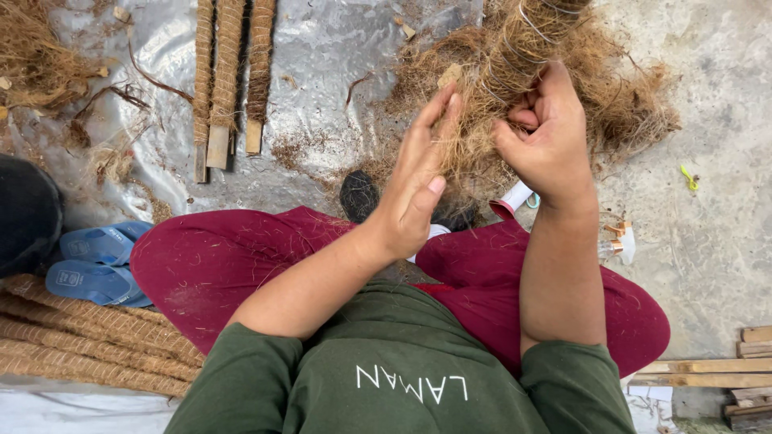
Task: The person sits on the floor and wraps coconut coir around a long bamboo stick, securing it with white string. They repeatedly gather loose coir, wrap it around the stick, and tie it off to form a broom head.
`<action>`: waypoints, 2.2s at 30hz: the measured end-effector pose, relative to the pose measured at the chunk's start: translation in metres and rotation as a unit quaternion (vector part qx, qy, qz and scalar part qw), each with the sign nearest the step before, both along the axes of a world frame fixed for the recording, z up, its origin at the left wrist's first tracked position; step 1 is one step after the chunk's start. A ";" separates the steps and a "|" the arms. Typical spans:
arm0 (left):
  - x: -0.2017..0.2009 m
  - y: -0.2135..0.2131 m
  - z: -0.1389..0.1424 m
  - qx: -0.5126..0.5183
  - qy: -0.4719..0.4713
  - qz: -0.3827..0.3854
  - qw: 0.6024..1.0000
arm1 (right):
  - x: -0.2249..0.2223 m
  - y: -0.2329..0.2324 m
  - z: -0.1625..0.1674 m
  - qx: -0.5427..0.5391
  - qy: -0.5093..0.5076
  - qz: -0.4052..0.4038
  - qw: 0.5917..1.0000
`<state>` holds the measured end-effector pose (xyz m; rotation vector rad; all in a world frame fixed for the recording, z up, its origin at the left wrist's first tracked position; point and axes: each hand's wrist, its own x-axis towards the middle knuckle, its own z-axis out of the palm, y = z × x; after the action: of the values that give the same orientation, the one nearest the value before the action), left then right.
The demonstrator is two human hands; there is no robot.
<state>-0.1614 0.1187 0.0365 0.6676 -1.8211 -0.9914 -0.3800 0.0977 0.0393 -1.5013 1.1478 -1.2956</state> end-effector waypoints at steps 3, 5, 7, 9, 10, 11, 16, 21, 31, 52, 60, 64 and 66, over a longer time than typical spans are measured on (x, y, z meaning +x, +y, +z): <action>-0.013 0.008 -0.005 0.101 0.144 -0.027 0.984 | 0.002 0.000 0.000 0.001 0.009 -0.003 1.000; -0.019 0.009 -0.009 0.175 0.241 -0.036 0.954 | 0.004 0.001 0.000 -0.005 0.013 -0.005 1.000; -0.022 0.009 -0.011 0.196 0.259 -0.013 0.946 | 0.008 0.001 0.000 -0.011 0.015 -0.012 1.000; -0.024 0.006 -0.013 0.168 0.206 0.041 0.963 | 0.012 0.002 0.000 -0.028 0.022 -0.014 0.999; -0.026 0.004 -0.013 0.159 0.200 0.050 0.966 | 0.015 0.002 0.001 -0.037 0.026 -0.015 0.999; -0.029 0.001 -0.014 0.150 0.193 0.059 0.968 | 0.017 0.000 0.001 -0.032 0.006 -0.015 0.999; -0.033 -0.023 -0.015 0.129 0.154 0.037 0.979 | 0.024 -0.001 0.009 0.035 -0.083 -0.024 0.996; -0.027 -0.044 -0.020 0.196 0.046 -0.015 0.979 | 0.022 -0.001 0.016 0.049 -0.212 0.034 0.975; -0.022 -0.042 -0.029 0.118 0.063 -0.037 0.990 | -0.012 0.006 0.008 0.052 -0.045 0.088 0.994; -0.006 -0.010 -0.049 0.019 0.102 0.071 0.992 | -0.002 0.004 0.015 -0.056 0.298 0.022 0.953; -0.007 -0.007 -0.049 0.010 0.025 0.147 0.989 | 0.003 0.002 0.012 -0.086 0.328 -0.002 0.941; 0.000 -0.010 -0.046 0.067 0.054 0.168 0.982 | 0.005 0.005 0.013 -0.110 0.318 0.004 0.942; 0.002 -0.011 -0.039 0.069 0.086 0.132 0.985 | 0.008 0.004 0.012 -0.086 0.309 -0.007 0.947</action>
<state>-0.1593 0.1078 -0.0027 0.8571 -1.4796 -0.9691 -0.3716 0.1021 0.0517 -2.1231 1.4553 -0.9684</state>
